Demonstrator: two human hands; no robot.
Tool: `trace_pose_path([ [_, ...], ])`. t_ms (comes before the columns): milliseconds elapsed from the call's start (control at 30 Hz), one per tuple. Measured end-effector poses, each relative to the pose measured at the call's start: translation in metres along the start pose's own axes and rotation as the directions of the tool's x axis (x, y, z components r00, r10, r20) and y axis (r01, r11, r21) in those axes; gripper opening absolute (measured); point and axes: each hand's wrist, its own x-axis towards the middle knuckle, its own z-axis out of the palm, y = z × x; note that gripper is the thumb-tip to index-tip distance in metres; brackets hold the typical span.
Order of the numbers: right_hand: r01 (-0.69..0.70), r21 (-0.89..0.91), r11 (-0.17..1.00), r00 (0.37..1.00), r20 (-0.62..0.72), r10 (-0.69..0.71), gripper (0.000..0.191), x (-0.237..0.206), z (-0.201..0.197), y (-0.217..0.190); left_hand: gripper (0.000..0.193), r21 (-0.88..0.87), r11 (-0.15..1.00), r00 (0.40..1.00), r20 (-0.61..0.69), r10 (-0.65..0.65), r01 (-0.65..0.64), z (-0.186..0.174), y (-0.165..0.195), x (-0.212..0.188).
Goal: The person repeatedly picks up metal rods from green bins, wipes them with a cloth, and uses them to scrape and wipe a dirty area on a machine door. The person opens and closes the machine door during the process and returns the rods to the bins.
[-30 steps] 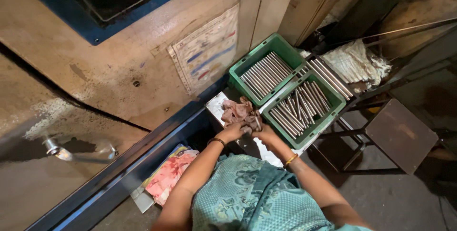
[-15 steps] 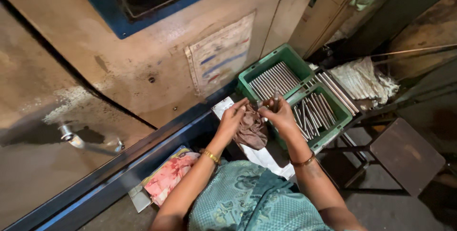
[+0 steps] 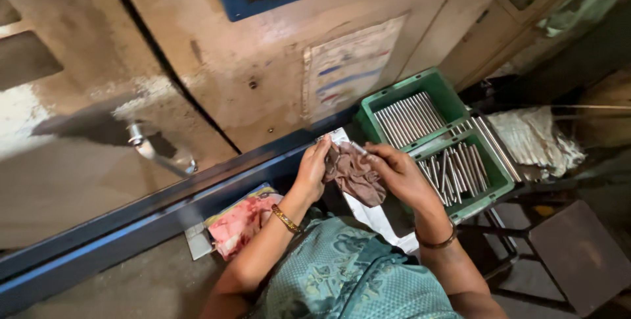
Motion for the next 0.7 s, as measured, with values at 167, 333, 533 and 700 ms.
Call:
trace_pose_path([
  [167, -0.083, 0.085, 0.993, 0.989, 0.130, 0.071, 0.025, 0.003, 0.033, -0.011, 0.043, -0.030, 0.997, 0.997, 0.029, -0.066, 0.067, -0.011, 0.014, -0.015],
  [333, 0.043, -0.088, 0.995, 0.987, 0.161, -0.028, 0.022, 0.005, 0.048, -0.019, 0.047, -0.022, 0.995, 0.995, 0.011, -0.098, 0.098, -0.013, 0.026, -0.026],
  [533, -0.046, 0.024, 0.999, 0.983, 0.182, 0.041, 0.019, 0.005, 0.054, -0.017, 0.046, -0.026, 0.998, 0.998, 0.038, -0.052, 0.053, -0.009, 0.027, -0.035],
  [700, -0.036, -0.044, 0.998, 0.989, 0.139, 0.042, 0.016, 0.004, 0.055, -0.012, 0.043, 0.022, 0.997, 0.997, 0.013, -0.071, 0.071, -0.004, 0.032, -0.038],
])
